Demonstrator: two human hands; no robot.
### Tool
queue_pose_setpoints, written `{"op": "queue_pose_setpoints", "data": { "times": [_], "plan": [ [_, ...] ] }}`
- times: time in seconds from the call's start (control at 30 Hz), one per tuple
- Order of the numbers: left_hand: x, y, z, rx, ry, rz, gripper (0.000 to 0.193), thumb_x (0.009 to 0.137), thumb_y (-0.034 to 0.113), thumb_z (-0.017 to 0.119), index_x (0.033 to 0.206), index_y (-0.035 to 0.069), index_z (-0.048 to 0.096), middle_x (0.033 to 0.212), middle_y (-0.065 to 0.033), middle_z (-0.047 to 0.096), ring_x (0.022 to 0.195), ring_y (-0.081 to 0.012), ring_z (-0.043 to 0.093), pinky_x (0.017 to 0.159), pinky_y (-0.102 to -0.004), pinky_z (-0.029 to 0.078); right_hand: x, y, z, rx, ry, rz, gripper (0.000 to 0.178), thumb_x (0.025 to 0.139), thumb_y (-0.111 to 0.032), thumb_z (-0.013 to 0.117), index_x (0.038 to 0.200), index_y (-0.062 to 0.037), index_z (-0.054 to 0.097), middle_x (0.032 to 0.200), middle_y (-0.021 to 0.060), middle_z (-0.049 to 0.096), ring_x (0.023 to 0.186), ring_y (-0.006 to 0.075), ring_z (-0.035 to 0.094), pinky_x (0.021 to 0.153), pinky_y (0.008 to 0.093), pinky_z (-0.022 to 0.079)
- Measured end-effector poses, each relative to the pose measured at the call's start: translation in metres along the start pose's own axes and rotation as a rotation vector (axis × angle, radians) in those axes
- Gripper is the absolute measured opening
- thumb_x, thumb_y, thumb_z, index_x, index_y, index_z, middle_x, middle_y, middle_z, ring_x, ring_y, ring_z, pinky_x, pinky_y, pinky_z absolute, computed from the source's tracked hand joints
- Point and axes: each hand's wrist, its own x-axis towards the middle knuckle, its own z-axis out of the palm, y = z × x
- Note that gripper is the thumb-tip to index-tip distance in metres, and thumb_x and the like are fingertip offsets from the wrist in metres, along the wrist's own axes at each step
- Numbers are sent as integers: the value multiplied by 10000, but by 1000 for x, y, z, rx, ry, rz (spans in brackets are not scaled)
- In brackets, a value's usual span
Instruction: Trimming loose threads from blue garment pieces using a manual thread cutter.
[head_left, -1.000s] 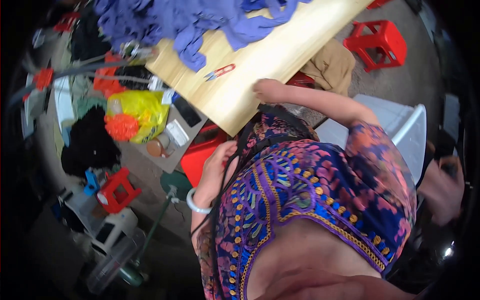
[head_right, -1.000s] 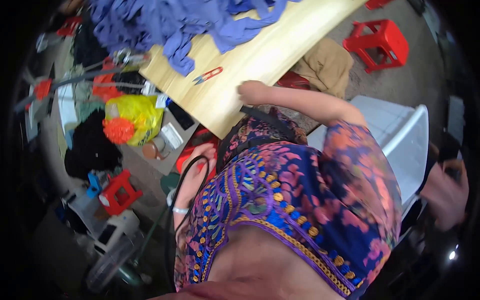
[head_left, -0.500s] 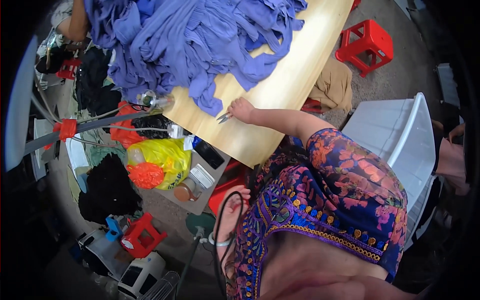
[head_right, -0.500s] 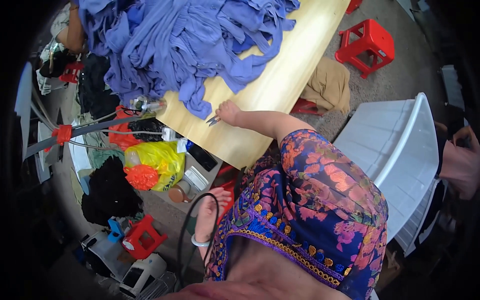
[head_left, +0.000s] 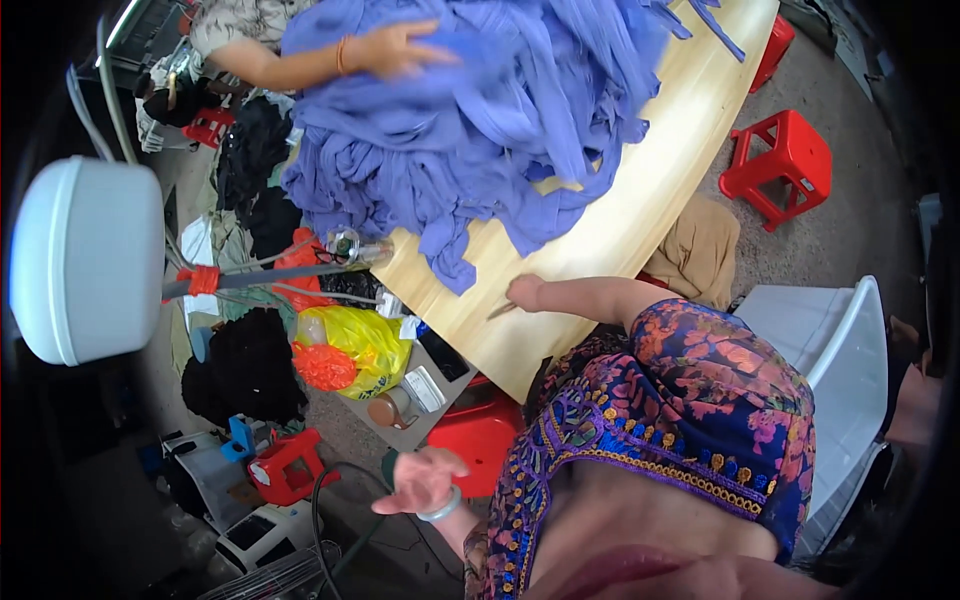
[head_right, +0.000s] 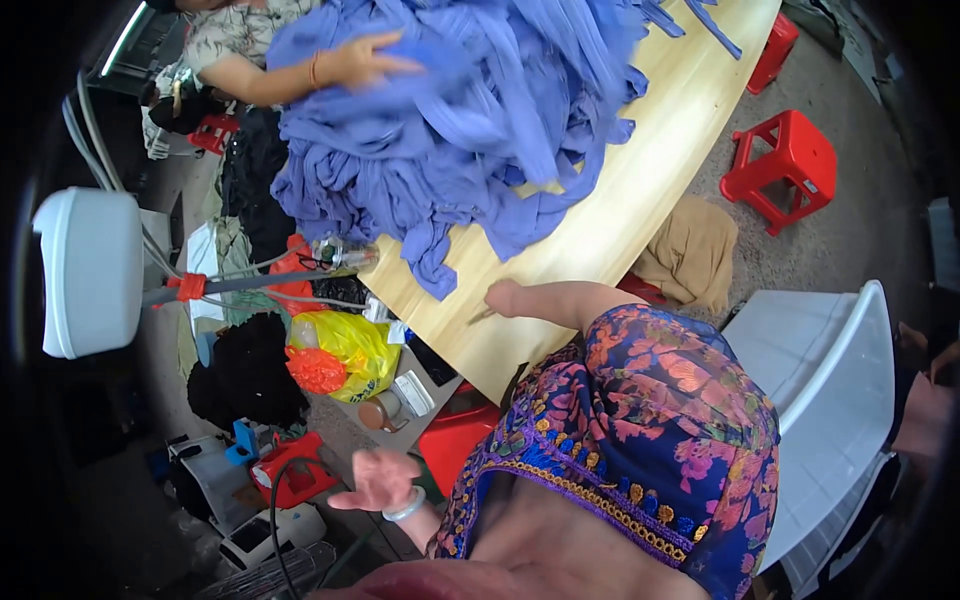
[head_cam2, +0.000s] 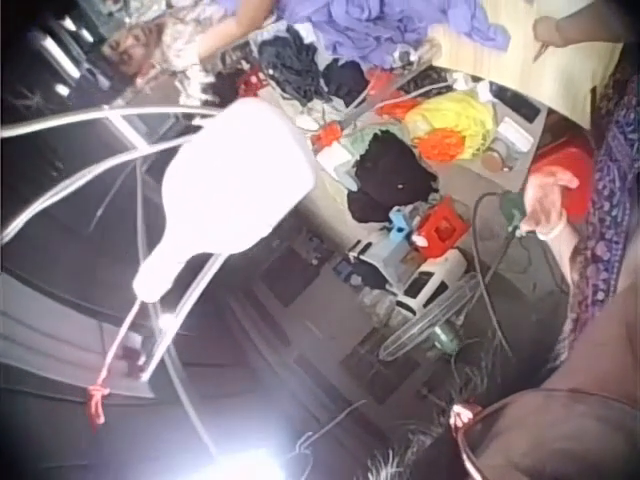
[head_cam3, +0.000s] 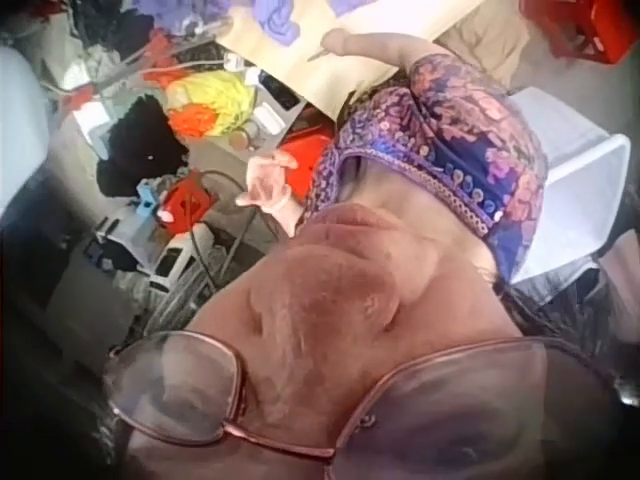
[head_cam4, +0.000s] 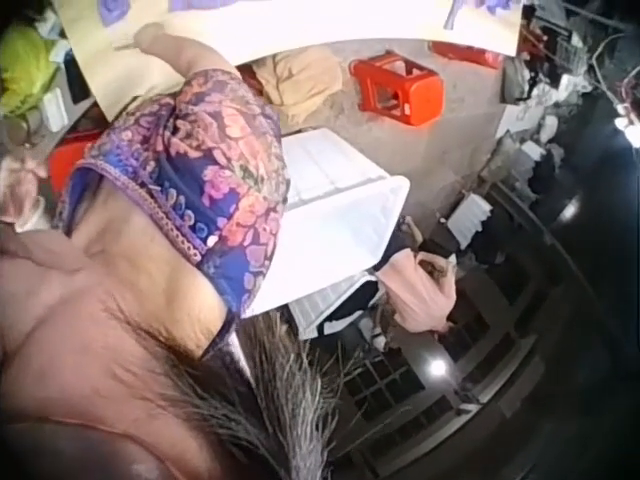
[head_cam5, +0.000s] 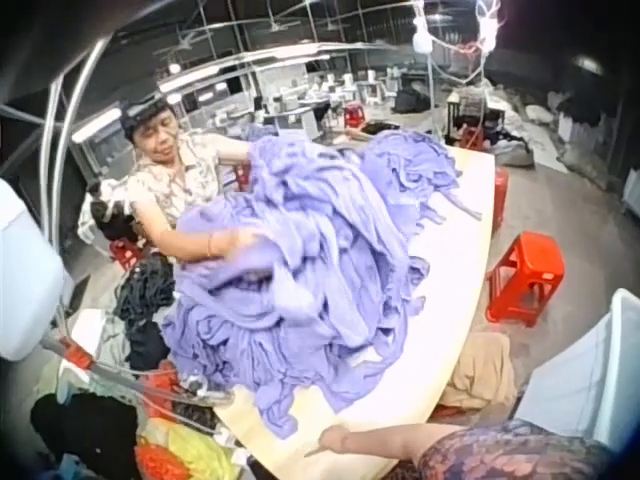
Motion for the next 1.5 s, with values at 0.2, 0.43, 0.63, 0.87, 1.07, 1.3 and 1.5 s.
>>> {"op": "queue_pose_setpoints", "data": {
  "times": [0.2, 0.43, 0.63, 0.87, 1.07, 1.3, 1.5],
  "plan": [
    [77, -54, -32, -195, 427, -89, 501, 800, 445, 447, 1041, 7, 468, 1013, -157, 518, 888, -269, 501, 745, -349, 422, -60, 39, -25, 323, -47, 8, 180, 635, -208, 603, 754, -76, 579, 753, 126, 574, 759, 280, 557, 677, 390, 429],
    [171, -110, -51, 195, 570, -393, 323, 855, 318, 413, 987, 32, 484, 912, -118, 554, 834, -199, 531, 694, -293, 432, -133, 121, -37, 756, -65, 161, 189, 619, -183, 658, 739, -54, 589, 585, 34, 555, 527, 117, 521, 498, 261, 418],
    [170, -196, -132, 1722, 283, -647, 519, 730, 294, 557, 1096, -46, 417, 1082, -244, 453, 1063, -362, 372, 898, -371, 308, -193, 133, -35, 901, -53, 335, 207, 631, -222, 601, 739, -47, 574, 659, 86, 570, 607, 189, 539, 545, 328, 420],
    [138, -271, -159, 2111, 101, -1095, 970, 602, 307, 655, 1270, -19, 32, 1251, -358, 72, 1155, -496, 133, 974, -467, 150, -210, 146, 56, 872, 104, 347, 231, 572, -259, 618, 715, -94, 543, 687, 108, 574, 687, 267, 564, 593, 363, 429],
    [137, -292, -170, 2088, -20, -1322, 1007, 589, 291, 666, 1284, 15, -9, 1271, -346, 6, 1176, -489, 96, 979, -468, 143, -240, 168, 59, 891, 102, 397, 243, 608, -245, 621, 794, -108, 548, 708, 101, 568, 692, 262, 560, 613, 355, 419],
    [142, -315, -177, 2173, 1, -1348, 1035, 572, 292, 677, 1276, 11, -27, 1254, -372, 19, 1151, -509, 152, 962, -470, 195, -223, 172, 79, 888, 200, 410, 206, 590, -255, 598, 724, -102, 563, 708, 119, 579, 692, 272, 561, 586, 381, 419],
    [155, -332, -162, 2204, -9, -1331, 980, 606, 271, 665, 1289, 45, 0, 1272, -344, 35, 1134, -493, 217, 949, -459, 245, -230, 168, 108, 848, 113, 478, 229, 672, -312, 556, 765, -104, 545, 720, 117, 575, 714, 281, 558, 620, 371, 411]
  ]
}}
